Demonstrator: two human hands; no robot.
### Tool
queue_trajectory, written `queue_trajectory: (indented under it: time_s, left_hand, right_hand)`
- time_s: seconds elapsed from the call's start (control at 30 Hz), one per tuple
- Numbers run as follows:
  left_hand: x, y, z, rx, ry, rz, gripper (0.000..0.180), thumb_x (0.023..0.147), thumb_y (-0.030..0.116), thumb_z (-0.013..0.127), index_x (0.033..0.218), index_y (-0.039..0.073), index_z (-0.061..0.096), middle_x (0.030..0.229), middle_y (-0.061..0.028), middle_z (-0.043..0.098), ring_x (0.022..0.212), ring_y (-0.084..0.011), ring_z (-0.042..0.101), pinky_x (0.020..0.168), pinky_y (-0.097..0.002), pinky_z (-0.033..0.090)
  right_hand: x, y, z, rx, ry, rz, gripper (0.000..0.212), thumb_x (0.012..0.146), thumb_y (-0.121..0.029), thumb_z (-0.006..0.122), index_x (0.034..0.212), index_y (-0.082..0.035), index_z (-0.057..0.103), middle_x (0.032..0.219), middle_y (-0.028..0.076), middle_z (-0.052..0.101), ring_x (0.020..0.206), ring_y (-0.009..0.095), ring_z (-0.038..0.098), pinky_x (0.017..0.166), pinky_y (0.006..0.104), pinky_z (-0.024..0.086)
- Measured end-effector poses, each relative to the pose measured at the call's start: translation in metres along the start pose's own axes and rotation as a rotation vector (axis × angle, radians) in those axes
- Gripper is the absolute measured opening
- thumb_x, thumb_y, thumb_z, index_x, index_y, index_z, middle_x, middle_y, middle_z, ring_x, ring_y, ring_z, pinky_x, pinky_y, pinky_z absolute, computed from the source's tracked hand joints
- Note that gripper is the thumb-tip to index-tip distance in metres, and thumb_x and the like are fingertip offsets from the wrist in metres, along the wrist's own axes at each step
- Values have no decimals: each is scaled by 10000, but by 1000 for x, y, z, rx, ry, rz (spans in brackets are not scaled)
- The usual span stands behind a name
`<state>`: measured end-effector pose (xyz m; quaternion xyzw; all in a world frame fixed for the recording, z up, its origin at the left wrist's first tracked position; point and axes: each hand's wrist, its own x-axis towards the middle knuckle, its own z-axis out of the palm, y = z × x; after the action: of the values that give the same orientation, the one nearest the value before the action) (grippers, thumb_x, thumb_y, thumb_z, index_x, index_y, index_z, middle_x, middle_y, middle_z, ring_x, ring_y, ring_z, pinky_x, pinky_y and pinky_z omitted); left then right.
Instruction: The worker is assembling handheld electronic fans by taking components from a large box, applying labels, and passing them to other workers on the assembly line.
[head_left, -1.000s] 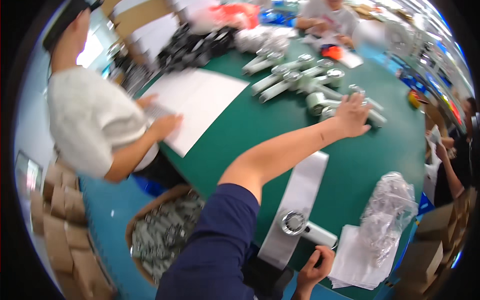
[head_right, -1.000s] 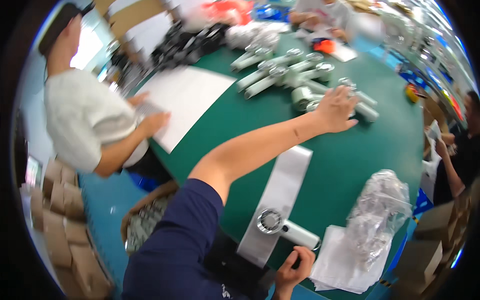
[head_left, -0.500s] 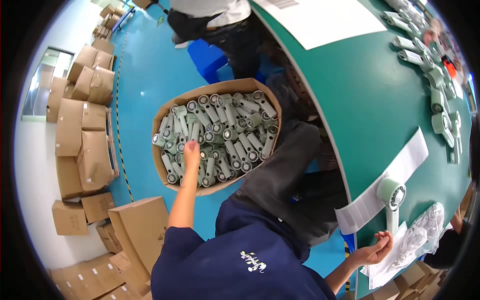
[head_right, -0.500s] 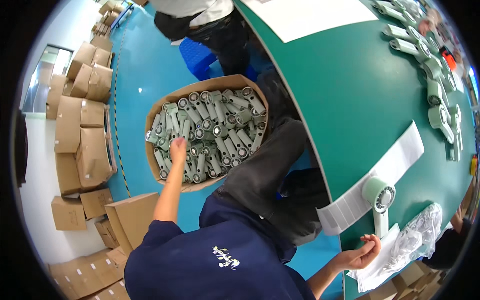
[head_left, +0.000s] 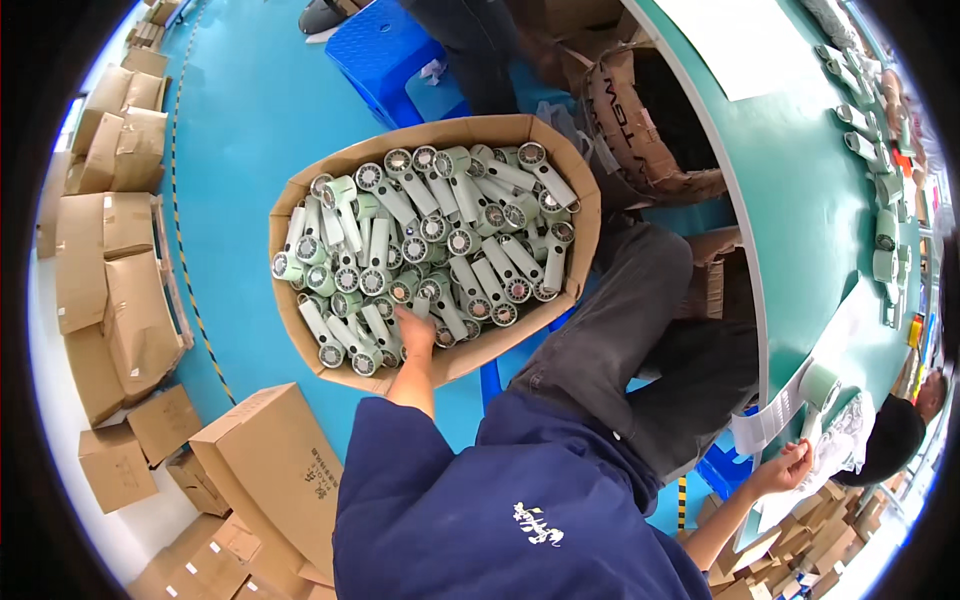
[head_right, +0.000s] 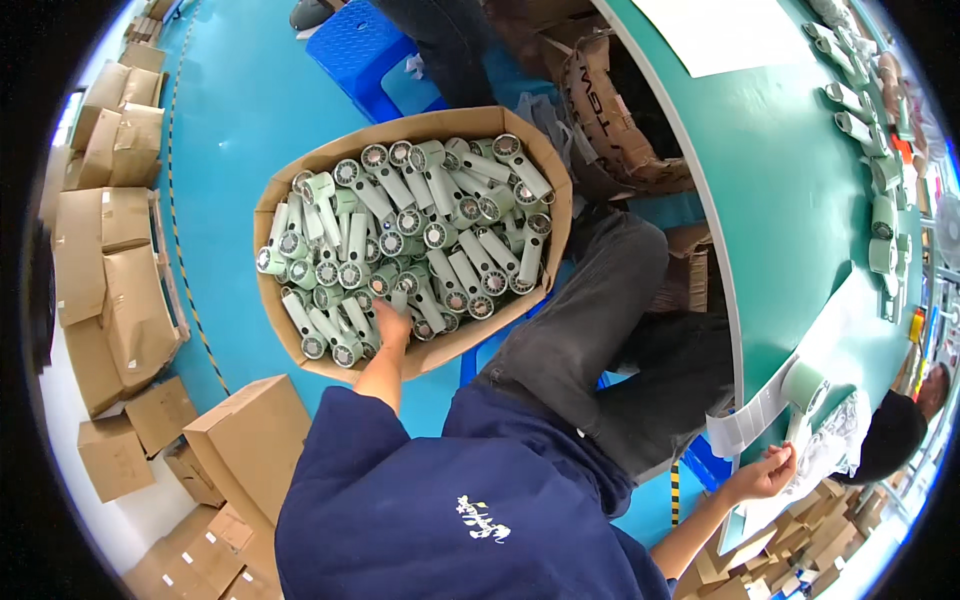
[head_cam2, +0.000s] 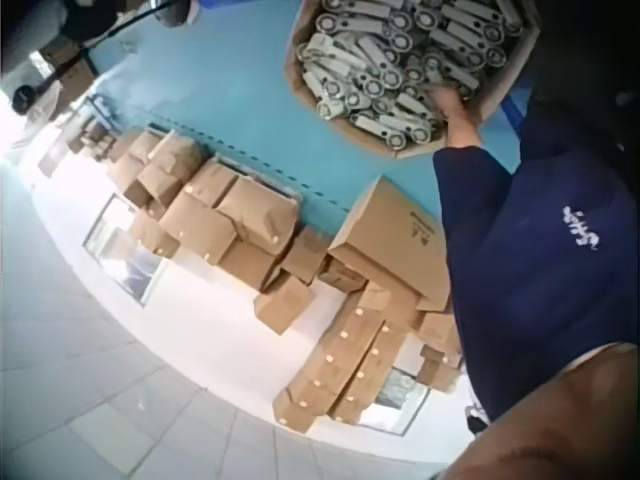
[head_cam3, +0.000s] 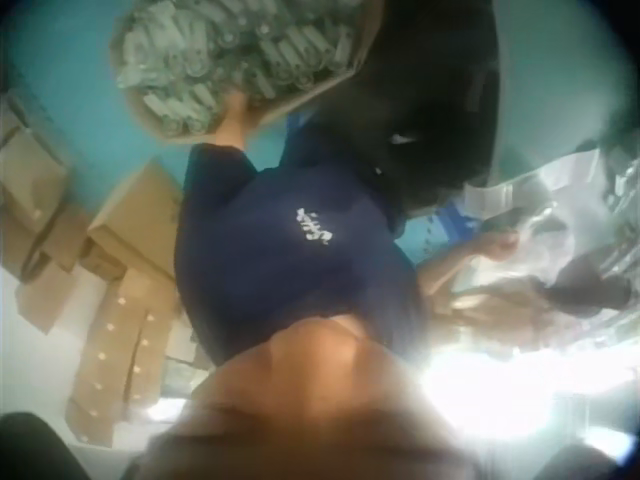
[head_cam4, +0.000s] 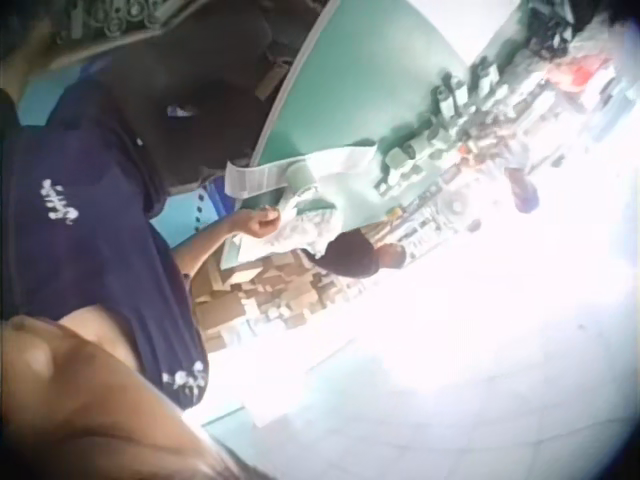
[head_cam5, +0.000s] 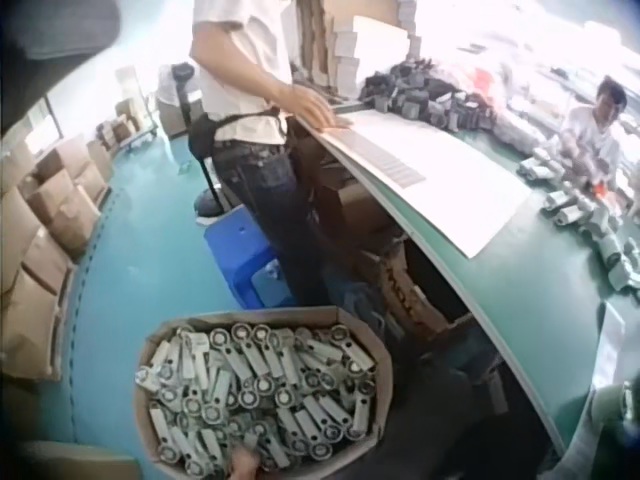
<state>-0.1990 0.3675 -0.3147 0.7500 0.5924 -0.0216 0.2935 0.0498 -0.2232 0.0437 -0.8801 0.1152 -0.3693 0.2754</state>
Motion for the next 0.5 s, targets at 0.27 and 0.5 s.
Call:
queue_trajectory:
  time_s: [0.27,0.5]
  left_hand:
    - [-17,32,-19,42,-121,467,481,697,91,743,1133,21,552,1090,-243,632,1009,-472,600,896,-528,503]
    - [5,18,17,836,-436,1250,496,772,232,742,1230,109,599,1310,-105,597,1212,-308,549,956,-436,471]
  right_hand:
    - [9,17,-5,-69,-67,17,208,1034,-160,592,1109,2,699,900,28,672,723,92,570,633,229,474]
    - [-6,8,0,-74,21,8,215,1031,-149,596,1121,21,692,905,38,673,716,109,576,686,251,491]
